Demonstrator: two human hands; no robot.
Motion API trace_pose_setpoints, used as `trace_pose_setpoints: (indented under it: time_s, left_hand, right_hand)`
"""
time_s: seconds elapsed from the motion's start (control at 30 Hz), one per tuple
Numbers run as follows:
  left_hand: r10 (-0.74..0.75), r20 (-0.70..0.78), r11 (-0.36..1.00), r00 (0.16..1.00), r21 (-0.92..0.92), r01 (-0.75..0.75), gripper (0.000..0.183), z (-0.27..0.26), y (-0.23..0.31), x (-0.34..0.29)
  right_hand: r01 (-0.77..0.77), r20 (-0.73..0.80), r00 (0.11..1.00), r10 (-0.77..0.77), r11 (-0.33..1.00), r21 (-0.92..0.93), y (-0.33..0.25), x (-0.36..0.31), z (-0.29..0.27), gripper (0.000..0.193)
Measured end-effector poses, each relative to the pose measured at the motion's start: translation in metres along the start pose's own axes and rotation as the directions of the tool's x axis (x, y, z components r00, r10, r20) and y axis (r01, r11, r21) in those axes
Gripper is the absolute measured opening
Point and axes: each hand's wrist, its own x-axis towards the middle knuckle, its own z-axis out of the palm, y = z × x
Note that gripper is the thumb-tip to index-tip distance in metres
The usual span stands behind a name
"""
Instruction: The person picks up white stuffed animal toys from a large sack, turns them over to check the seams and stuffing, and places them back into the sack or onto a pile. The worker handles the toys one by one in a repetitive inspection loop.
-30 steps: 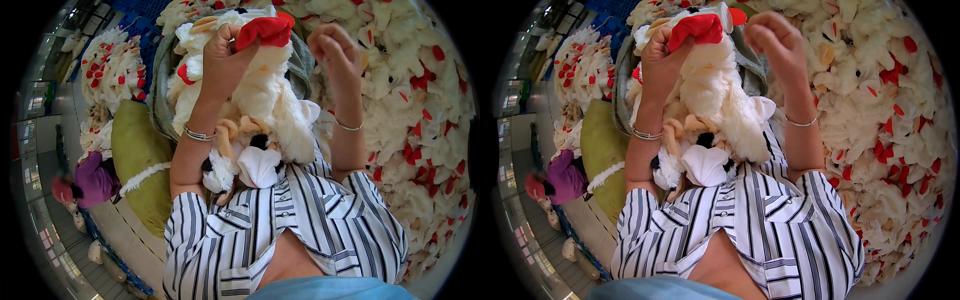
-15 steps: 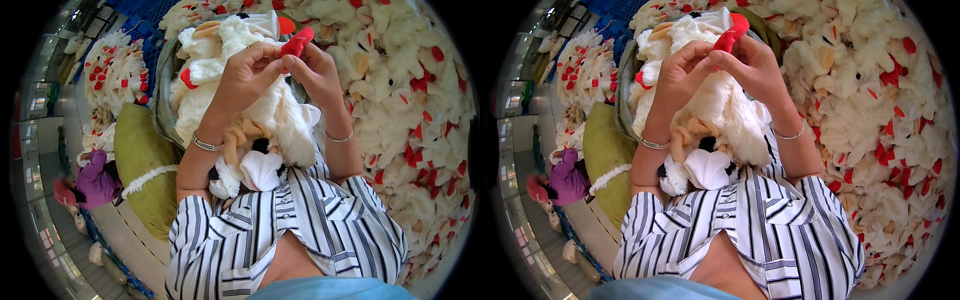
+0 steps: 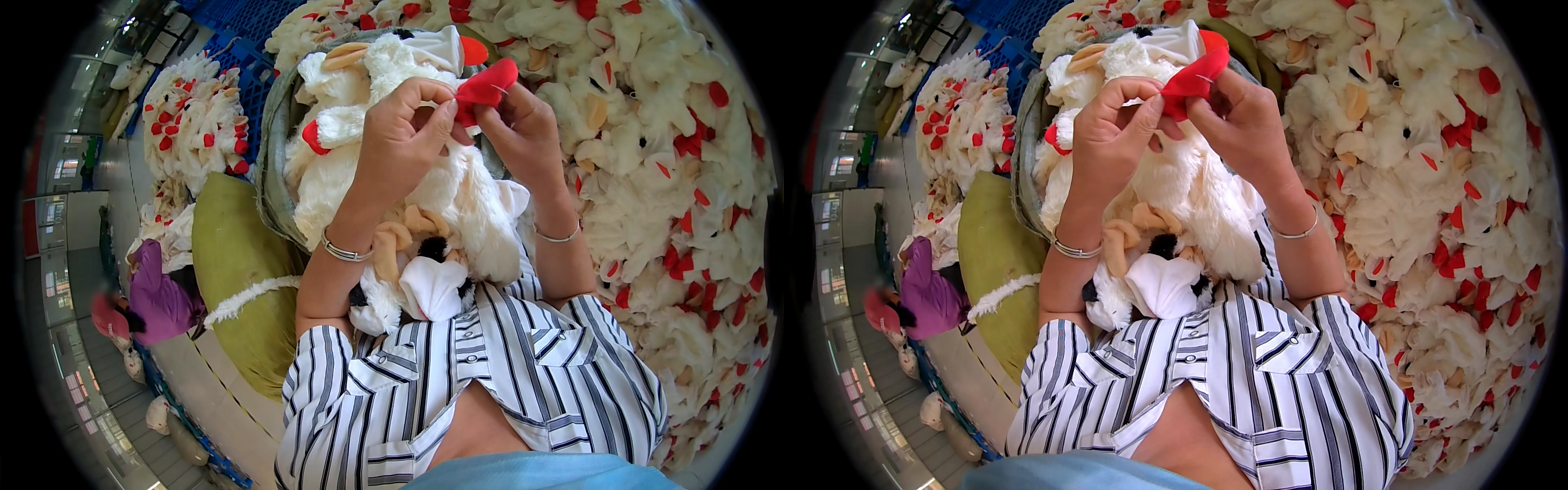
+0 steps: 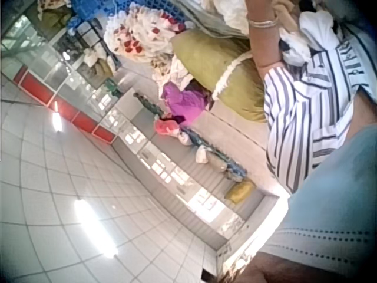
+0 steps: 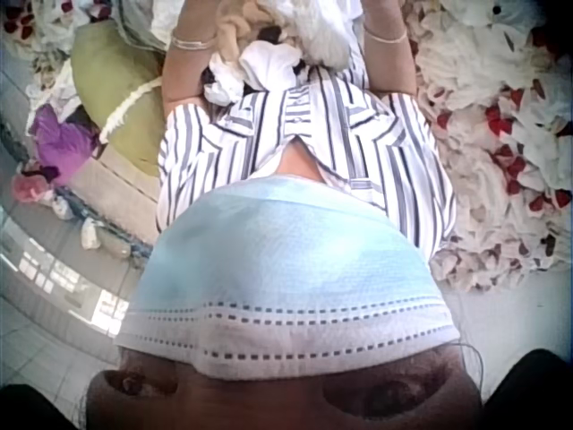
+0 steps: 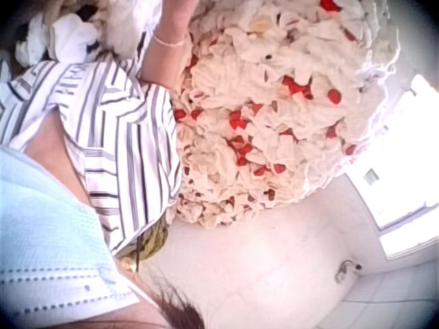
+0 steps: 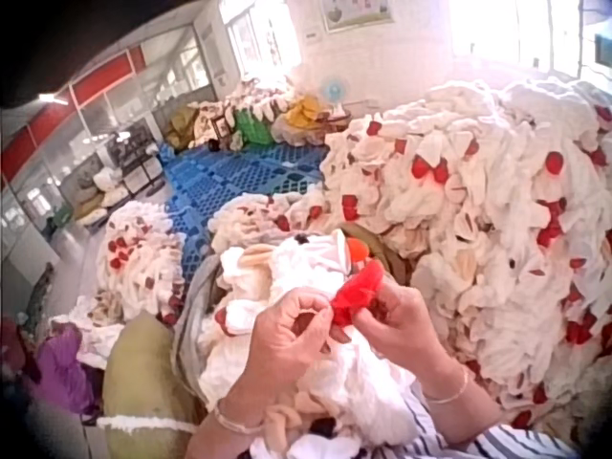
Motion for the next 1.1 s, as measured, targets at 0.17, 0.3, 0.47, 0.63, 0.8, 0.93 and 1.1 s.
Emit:
trace_pose_setpoints:
  time_s: [0.17, 0.3, 0.47, 0.63, 0.8, 0.93, 1.1]
  left_hand:
    - [0.048, -0.004, 0.999, 0.999, -0.009, -0.048, 0.009, -0.006, -0.010, 0.000]
    - [0.065, -0.068, 0.998, 0.996, -0.001, -0.065, 0.012, -0.041, -0.007, 0.001]
    - [0.093, -0.104, 0.993, 0.990, -0.068, -0.100, 0.010, -0.040, -0.003, -0.011]
    - [0.133, 0.015, 0.980, 0.991, 0.146, -0.134, 0.008, -0.022, -0.004, -0.012]
    - [0.106, 0.018, 0.991, 0.994, 0.079, -0.107, 0.007, -0.025, -0.007, -0.009]
    - [0.242, 0.086, 0.934, 0.967, 0.248, -0.256, 0.005, -0.016, 0.001, -0.012]
    - [0.180, 0.053, 0.963, 0.982, 0.194, -0.187, 0.010, -0.023, -0.006, -0.009]
  right_hand:
    - [0.034, 0.087, 0.994, -0.063, 0.951, 0.306, 0.011, 0.002, 0.003, 0.011]
    - [0.008, 0.122, 0.989, -0.078, 0.870, 0.493, 0.017, -0.003, -0.007, 0.024]
    - [-0.063, 0.204, 0.977, -0.061, 0.834, 0.547, 0.027, -0.005, -0.012, 0.029]
    - [-0.162, 0.261, 0.965, 0.012, 0.813, 0.560, 0.018, -0.013, 0.007, 0.028]
    - [-0.194, 0.315, 0.949, 0.010, 0.804, 0.562, 0.011, -0.015, 0.008, 0.019]
    - [-0.177, 0.223, 0.973, 0.057, 0.802, 0.571, 0.014, -0.013, 0.011, 0.016]
    - [-0.191, 0.297, 0.954, 0.038, 0.842, 0.505, 0.014, -0.017, 0.010, 0.015]
